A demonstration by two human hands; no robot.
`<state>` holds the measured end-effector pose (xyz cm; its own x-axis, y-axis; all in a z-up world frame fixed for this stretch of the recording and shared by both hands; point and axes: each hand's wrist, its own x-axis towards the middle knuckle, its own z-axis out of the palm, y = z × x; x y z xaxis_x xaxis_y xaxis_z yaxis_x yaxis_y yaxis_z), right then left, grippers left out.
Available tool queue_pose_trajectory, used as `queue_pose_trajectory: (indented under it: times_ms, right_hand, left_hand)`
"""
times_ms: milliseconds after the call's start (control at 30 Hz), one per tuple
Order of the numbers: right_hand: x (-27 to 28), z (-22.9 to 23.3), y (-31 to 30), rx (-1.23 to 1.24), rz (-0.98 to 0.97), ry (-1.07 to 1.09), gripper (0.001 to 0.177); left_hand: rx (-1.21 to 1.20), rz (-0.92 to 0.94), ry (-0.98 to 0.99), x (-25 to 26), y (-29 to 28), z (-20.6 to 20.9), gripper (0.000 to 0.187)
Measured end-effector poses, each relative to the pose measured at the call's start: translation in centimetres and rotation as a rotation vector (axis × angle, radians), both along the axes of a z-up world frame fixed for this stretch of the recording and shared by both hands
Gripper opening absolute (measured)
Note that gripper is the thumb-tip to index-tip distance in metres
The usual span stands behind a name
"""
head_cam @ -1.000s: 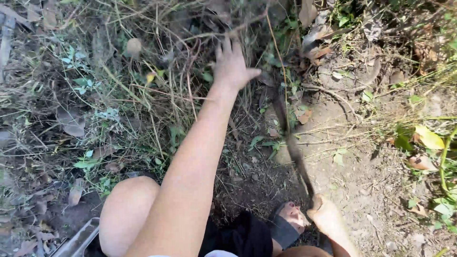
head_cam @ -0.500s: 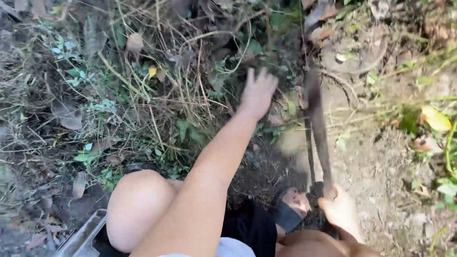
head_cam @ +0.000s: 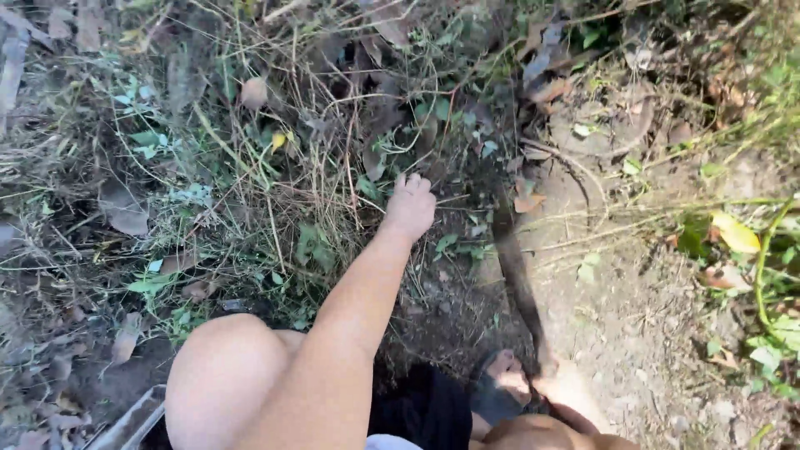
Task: Clearing grass and weeds from the ground using a machete and hands.
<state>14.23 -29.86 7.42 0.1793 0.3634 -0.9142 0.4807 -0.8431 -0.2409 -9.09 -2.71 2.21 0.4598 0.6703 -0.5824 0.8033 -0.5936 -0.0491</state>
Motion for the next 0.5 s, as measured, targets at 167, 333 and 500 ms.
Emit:
queue_pose_trajectory:
  times_ms: [167, 333, 500]
  right_hand:
    - [0.6, 4.4, -0.9, 0.313, -0.586, 0.551, 0.055]
    - [1.6, 1.2, -1.7, 0.168, -0.131, 0.184, 0.055]
    - [0.9, 1.3, -4.1, 0.004, 0.107, -0.051, 0.053]
  left_hand:
    - [-0.152, -0.315, -0.069, -2.4, -1.6, 2.0, 0.074]
    - [0.27, -0.211, -0.39, -6.3, -6.8, -12.2, 0.016]
    - [0.245, -0.174, -0.389, -4.6, -5.2, -5.9, 0.02]
